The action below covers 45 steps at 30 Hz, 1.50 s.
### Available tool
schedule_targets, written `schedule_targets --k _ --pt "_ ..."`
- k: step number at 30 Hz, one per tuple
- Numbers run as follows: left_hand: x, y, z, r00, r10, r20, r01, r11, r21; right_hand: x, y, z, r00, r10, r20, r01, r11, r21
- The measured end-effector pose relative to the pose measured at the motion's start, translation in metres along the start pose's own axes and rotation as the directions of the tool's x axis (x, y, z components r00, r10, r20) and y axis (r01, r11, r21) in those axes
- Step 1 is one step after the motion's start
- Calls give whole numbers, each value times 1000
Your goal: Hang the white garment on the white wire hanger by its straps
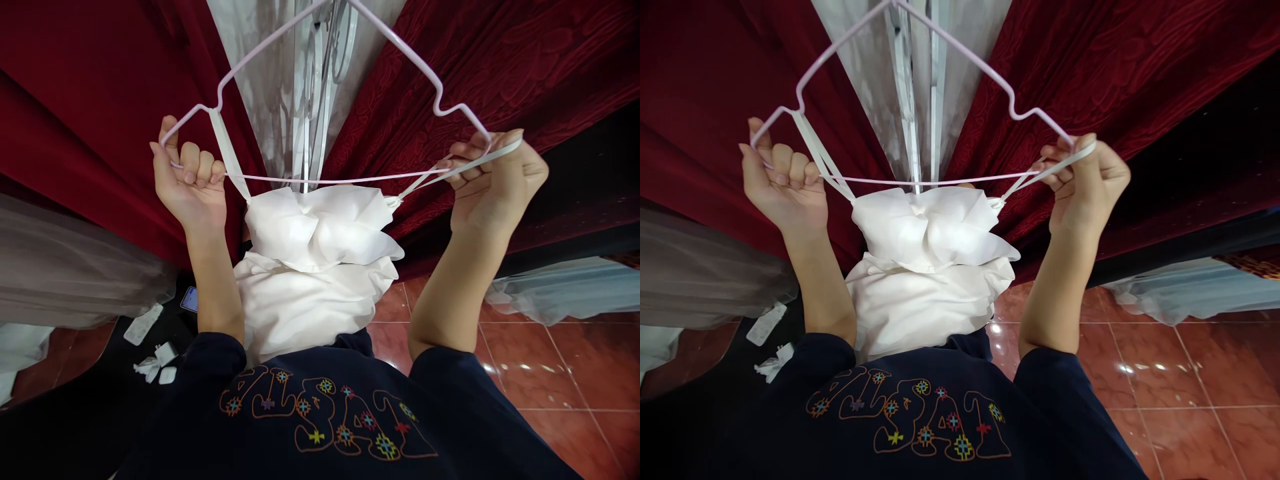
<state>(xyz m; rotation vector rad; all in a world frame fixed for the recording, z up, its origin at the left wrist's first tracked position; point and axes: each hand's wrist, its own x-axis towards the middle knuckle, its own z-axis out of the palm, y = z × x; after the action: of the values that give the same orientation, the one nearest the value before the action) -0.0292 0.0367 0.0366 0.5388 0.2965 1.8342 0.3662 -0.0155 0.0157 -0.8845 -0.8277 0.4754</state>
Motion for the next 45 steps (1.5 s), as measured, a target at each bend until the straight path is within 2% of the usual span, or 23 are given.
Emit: schedule_targets --k 4,7,10,13,16,18,20,22,23,24,25,26,28,29,30,33,35,37,39,42,45 --pt "9 -1 -5 999 -5 -32 4 1000 -22 2 -9 17 982 -133 134 136 991 -18" --pt "13 -2 -6 998 -5 -56 5 1000 -9 2 -24 33 956 -194 222 227 964 -138" --pt "12 -2 -6 998 -3 -55 3 1000 -2 4 -40 45 910 -250 330 349 893 -286" --pt "9 -3 -7 999 -7 -39 6 1000 -16 6 -50 47 862 -271 429 439 823 -361" --pt "7 -4 -8 999 -21 -41 19 999 -37 7 -52 40 809 -289 512 502 793 -346" --pt "5 -4 -7 999 -26 -30 24 999 -40 3 -51 34 763 -402 506 597 738 -315" --pt "2 -4 -5 1000 -23 -11 22 999 -27 -6 -49 32 714 -577 396 692 665 -280" --pt "-1 -4 -3 1000 -12 -10 12 1000 9 -21 -48 35 676 -682 279 737 634 -234" --pt "-3 -5 -2 1000 -4 -16 5 999 34 -31 -47 37 683 -681 264 730 652 -206" --pt "-4 -5 -2 1000 1 -19 0 998 61 -42 -44 41 707 -637 307 701 690 -180" --pt "-6 -5 -1 1000 5 -19 -4 996 87 -53 -41 45 729 -555 401 654 738 -166" --pt "-7 -6 -1 1000 9 -15 -8 994 111 -64 -36 49 730 -442 521 595 786 -166" --pt "-8 -7 -2 1000 20 15 -22 989 144 -83 -23 56 674 -213 708 489 847 -211" --pt "-9 -8 -3 999 30 34 -35 988 151 -90 -15 60 646 -140 750 466 851 -242" --pt "-9 -9 -3 998 44 44 -50 987 153 -96 -7 62 642 -107 759 460 845 -271" --pt "-14 -16 -6 995 99 17 -101 982 162 -107 13 68 724 -127 678 456 826 -332" --pt "-21 -23 -10 990 138 -6 -134 968 213 -110 21 72 762 -147 631 439 833 -336" --pt "-31 -29 -17 985 174 20 -171 929 329 -112 24 76 782 -145 607 412 850 -328" --pt "-44 -33 -24 980 182 75 -195 848 492 -115 26 81 796 -130 591 377 870 -317" --pt "-61 -28 -31 981 113 160 -194 685 702 -117 27 87 819 -100 565 317 900 -299" --pt "-76 -17 -24 976 -2 220 -174 599 782 -118 27 89 848 -85 523 286 904 -318"
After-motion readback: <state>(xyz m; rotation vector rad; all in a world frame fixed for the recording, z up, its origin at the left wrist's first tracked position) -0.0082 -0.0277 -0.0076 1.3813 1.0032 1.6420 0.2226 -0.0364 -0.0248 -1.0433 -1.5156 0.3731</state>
